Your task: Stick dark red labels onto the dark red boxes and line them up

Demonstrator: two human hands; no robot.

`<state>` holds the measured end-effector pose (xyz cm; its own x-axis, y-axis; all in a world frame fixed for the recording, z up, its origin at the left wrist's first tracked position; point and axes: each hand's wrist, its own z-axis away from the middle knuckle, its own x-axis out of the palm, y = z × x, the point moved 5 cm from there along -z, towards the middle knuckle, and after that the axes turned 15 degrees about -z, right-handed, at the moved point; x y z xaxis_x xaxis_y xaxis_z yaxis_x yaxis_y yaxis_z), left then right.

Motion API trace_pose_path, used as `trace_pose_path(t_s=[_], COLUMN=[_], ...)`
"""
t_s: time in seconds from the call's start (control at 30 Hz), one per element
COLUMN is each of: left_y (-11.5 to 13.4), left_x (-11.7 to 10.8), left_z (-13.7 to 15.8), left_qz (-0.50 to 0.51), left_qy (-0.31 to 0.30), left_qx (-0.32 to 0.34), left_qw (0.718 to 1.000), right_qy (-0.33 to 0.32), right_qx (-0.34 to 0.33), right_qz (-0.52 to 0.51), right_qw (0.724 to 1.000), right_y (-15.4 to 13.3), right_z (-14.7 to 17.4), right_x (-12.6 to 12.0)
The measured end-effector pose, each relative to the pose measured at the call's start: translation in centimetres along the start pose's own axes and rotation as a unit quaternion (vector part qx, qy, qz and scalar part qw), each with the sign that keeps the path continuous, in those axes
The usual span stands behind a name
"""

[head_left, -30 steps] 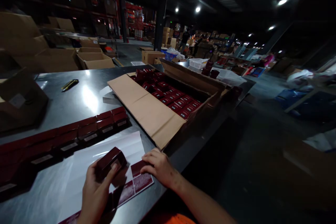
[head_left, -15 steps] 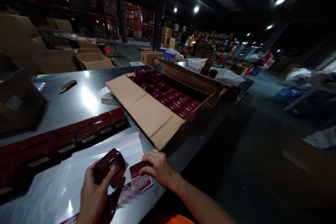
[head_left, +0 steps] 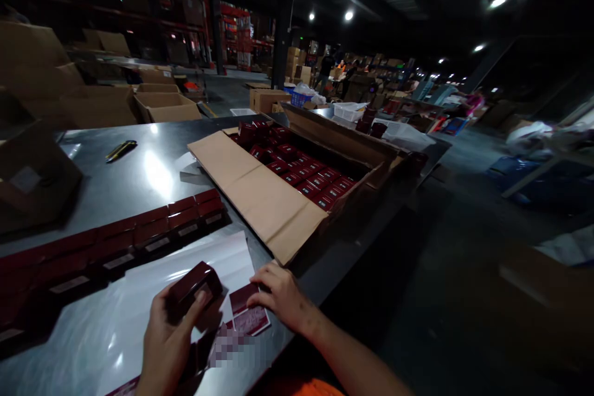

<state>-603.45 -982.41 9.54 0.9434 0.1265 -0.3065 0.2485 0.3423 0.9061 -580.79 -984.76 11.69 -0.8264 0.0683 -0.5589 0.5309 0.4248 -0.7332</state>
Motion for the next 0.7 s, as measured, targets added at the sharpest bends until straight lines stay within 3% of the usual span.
trace_pose_path(t_s=[0.7], left_y=[0.09], left_x=[0.01], left_z=[0.08], left_qz=[0.007], left_qy=[-0.006], left_qx=[0.005], left_qw=[1.0], right_qy=[0.008], right_qx=[-0.031], right_qz=[0.025], right_qw=[0.999], right_y=[-0.16], right_z=[0.19], right_x=[0.14])
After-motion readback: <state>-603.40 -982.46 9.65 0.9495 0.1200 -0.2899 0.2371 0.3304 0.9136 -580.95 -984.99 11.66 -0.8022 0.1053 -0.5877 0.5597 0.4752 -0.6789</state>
